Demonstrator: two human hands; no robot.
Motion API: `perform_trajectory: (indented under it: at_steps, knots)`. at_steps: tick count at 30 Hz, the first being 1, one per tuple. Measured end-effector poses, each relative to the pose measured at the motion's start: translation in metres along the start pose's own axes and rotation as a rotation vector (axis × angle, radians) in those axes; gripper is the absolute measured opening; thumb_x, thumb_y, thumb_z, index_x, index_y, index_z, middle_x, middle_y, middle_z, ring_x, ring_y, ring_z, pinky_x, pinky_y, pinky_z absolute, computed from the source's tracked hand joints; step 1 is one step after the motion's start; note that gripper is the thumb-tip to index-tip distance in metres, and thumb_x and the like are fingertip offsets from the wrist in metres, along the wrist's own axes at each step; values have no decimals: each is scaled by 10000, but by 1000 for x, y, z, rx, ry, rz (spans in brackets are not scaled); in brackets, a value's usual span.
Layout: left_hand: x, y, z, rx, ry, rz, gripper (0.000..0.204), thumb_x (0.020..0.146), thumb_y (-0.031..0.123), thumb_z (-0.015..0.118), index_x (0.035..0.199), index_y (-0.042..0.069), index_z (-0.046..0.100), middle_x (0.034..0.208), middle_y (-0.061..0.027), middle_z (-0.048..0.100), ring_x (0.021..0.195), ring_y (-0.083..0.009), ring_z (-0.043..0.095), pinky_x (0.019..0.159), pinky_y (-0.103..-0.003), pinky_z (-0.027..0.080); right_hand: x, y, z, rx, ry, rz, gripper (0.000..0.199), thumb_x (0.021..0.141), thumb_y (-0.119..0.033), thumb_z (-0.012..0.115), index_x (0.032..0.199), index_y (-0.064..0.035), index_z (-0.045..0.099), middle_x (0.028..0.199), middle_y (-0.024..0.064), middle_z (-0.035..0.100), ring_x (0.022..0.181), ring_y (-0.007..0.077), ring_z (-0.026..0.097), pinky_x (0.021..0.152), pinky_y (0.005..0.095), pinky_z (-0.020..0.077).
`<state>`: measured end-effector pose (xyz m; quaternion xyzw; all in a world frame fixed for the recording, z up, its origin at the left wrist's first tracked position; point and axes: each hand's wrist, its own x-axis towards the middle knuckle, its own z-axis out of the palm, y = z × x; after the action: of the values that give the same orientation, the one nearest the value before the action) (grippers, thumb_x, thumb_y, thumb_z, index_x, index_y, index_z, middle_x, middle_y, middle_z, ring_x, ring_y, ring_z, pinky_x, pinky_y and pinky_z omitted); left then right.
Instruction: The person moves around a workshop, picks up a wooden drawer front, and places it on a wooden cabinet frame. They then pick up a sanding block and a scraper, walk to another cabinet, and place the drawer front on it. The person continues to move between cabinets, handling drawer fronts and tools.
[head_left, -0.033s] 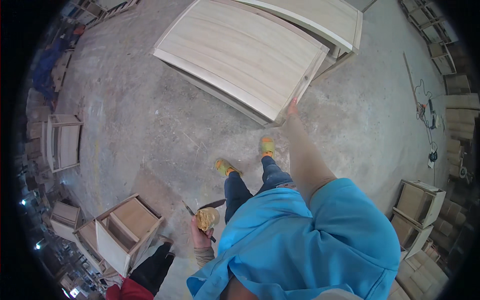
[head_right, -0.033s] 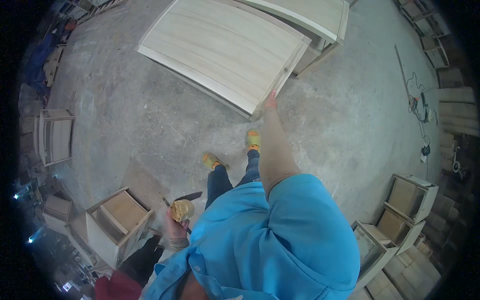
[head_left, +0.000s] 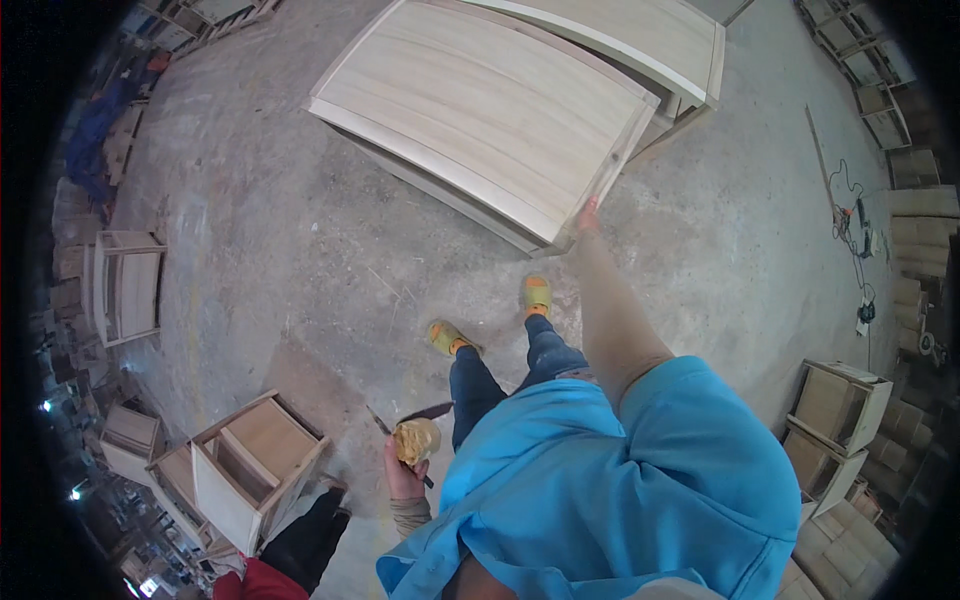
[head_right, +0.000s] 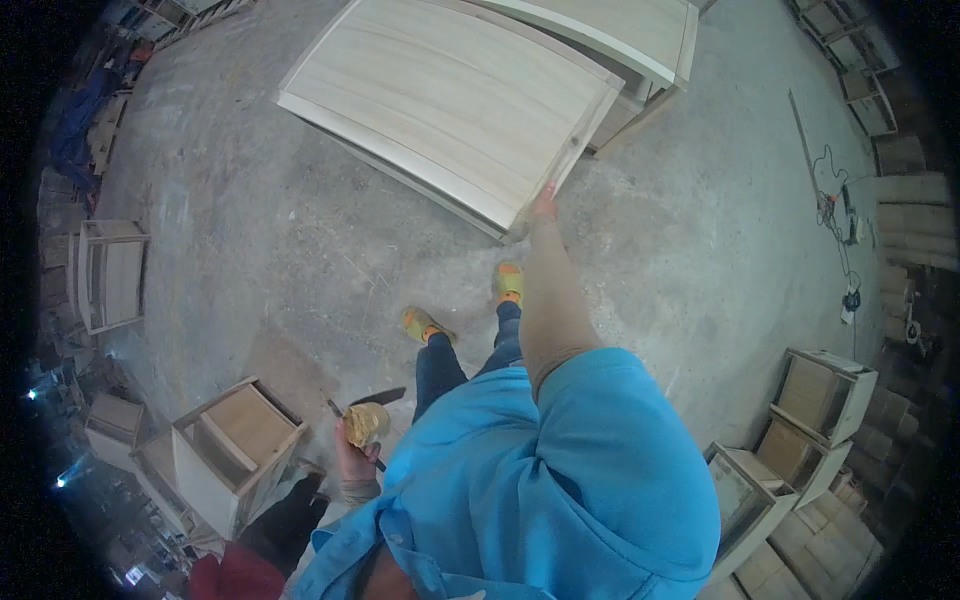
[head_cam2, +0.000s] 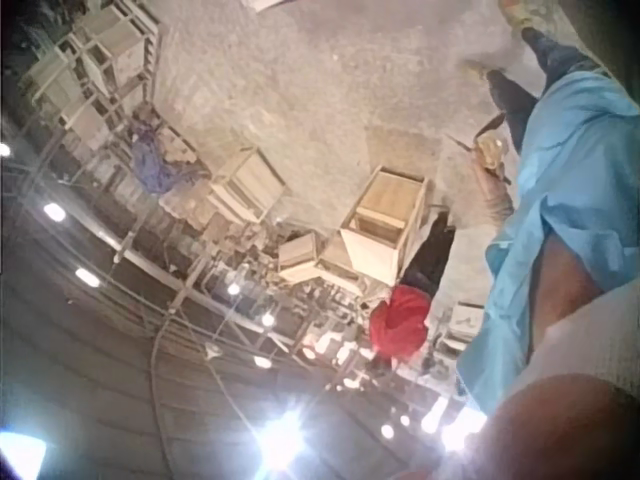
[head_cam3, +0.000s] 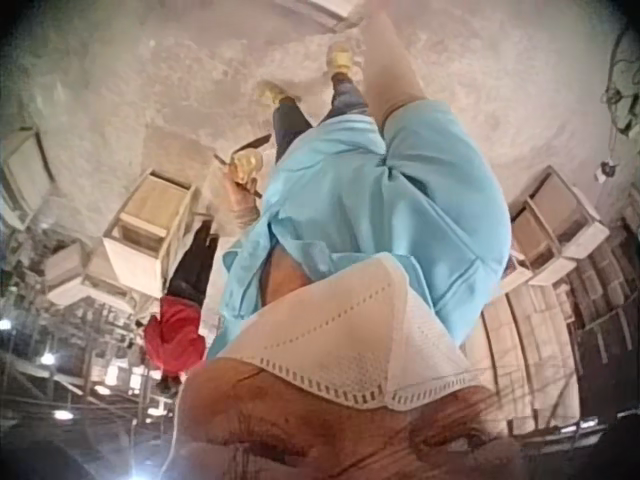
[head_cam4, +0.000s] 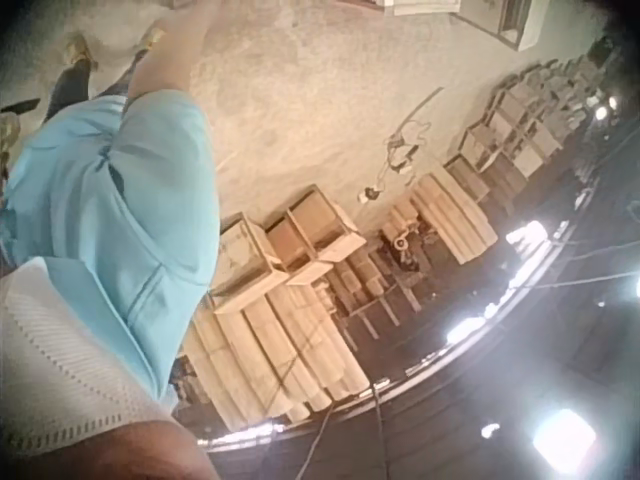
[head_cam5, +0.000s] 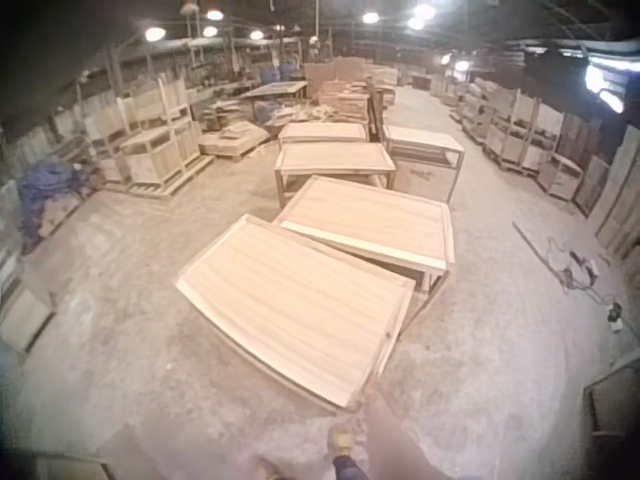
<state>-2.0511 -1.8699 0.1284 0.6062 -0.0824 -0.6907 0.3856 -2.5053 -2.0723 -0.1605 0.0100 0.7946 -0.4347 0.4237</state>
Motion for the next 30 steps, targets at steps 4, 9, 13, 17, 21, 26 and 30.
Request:
perform_trajectory:
  at_steps: [4,9,13,17,21,26,30]
  knots:
    - [12,3,-43,-79,-30,-81,365,846,422,412,939,82,505,728,-13,549,379,-58,318,329,-181,248,-9,4,2,152,22,-43,833,778,-644,213,1269,27,263,1280,175,328,1149,307,339,937,391,282]
    - [37,25,-96,-65,-55,-60,365,854,419,401,935,80,506,681,-2,526,376,-60,329,322,-183,249,-48,39,16,360,-8,-80,782,809,-607,215,1288,10,236,1307,155,301,1183,295,307,965,383,259]
    - [53,67,-137,-58,-88,13,355,862,400,399,913,68,515,616,22,488,381,-44,351,321,-181,242,-95,80,28,484,-61,-70,742,834,-578,216,1304,-4,214,1329,138,280,1210,285,281,988,376,240]
    - [70,103,-194,-69,-30,29,336,860,398,407,903,81,514,617,35,482,380,-35,333,323,-178,232,-145,102,33,444,-83,43,720,844,-568,219,1321,-31,182,1356,119,240,1237,271,244,1009,385,214]
    - [73,121,-240,-47,80,41,331,853,408,419,904,93,510,616,39,479,379,-31,323,322,-176,220,-178,117,50,436,-16,150,720,829,-593,226,1331,-79,181,1368,103,218,1250,264,225,1014,406,208]
    - [77,121,-255,-45,93,60,322,850,399,423,898,93,510,604,38,474,373,-29,312,324,-178,205,-236,126,82,410,11,219,746,793,-646,205,1327,-125,208,1365,98,229,1235,287,253,987,478,233]
    - [78,104,-233,-55,50,67,312,850,387,430,868,86,510,587,37,462,367,-32,301,324,-183,197,-237,127,77,519,-196,171,732,788,-651,202,1312,-142,251,1347,95,266,1221,295,276,972,511,245]
